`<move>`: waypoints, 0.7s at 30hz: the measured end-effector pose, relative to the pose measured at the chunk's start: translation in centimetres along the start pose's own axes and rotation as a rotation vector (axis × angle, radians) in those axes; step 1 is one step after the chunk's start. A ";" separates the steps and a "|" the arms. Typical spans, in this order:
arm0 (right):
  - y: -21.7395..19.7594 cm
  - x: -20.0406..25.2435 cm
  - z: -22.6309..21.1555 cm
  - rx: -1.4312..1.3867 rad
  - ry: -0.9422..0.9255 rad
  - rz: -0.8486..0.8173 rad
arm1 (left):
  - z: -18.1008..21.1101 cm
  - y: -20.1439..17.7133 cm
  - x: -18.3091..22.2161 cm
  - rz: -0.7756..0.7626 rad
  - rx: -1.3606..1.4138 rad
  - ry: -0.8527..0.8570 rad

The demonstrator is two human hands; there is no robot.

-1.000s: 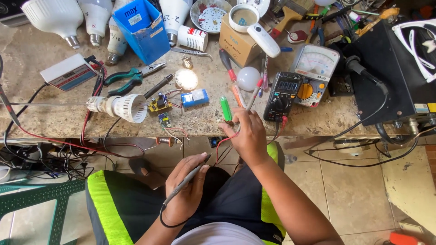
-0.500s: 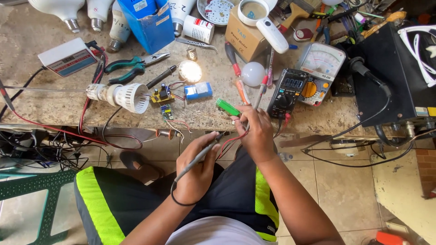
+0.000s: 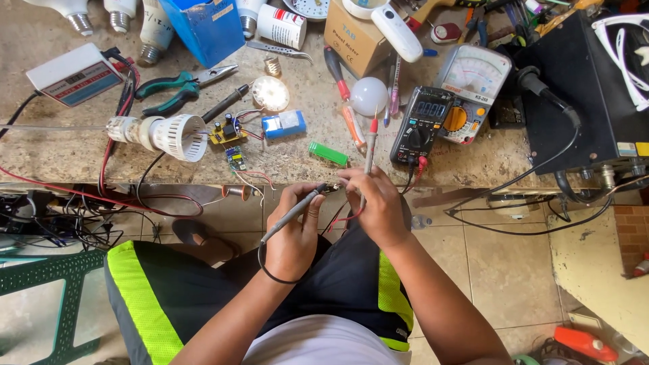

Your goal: Testing and soldering components of an LED bulb on a repair bench.

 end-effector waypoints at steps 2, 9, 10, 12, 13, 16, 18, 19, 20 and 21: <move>-0.1 -0.2 -0.1 0.014 -0.009 0.009 | -0.9 0.3 0.0 -0.013 0.007 -0.045; -0.9 -1.0 -1.0 -0.039 -0.014 -0.092 | -1.5 1.0 -0.2 -0.026 0.055 -0.087; -0.6 -0.6 -0.5 -0.003 -0.031 -0.079 | -1.6 1.2 -0.3 -0.047 0.013 -0.071; 0.1 -0.1 0.5 0.033 -0.046 -0.067 | -1.8 1.6 -0.4 -0.069 -0.029 -0.056; 0.4 -0.1 0.9 0.039 -0.051 -0.070 | -1.8 1.6 -0.5 -0.068 -0.020 -0.050; 1.0 -0.2 2.0 0.066 -0.062 -0.101 | -2.0 1.8 -0.7 -0.077 -0.020 -0.035; 1.4 -0.4 2.6 0.089 -0.072 -0.128 | -2.1 2.0 -0.9 -0.083 -0.027 -0.023; 1.4 -0.5 2.6 0.085 -0.091 -0.130 | -2.2 2.1 -0.9 -0.088 -0.024 -0.018; 1.5 -0.6 2.7 0.080 -0.110 -0.132 | -2.2 2.2 -1.0 -0.093 -0.021 -0.012; 1.5 -0.5 2.7 0.080 -0.112 -0.133 | -2.1 2.3 -1.0 -0.091 -0.021 -0.012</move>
Point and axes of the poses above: each hand's wrist, its own x-axis away from the middle knuckle, its own y-axis out of the palm, z = x × y, the point moved 8 cm from there along -x, towards the middle knuckle, and after that the axes turned 9 degrees about x, right-handed, at the moved point
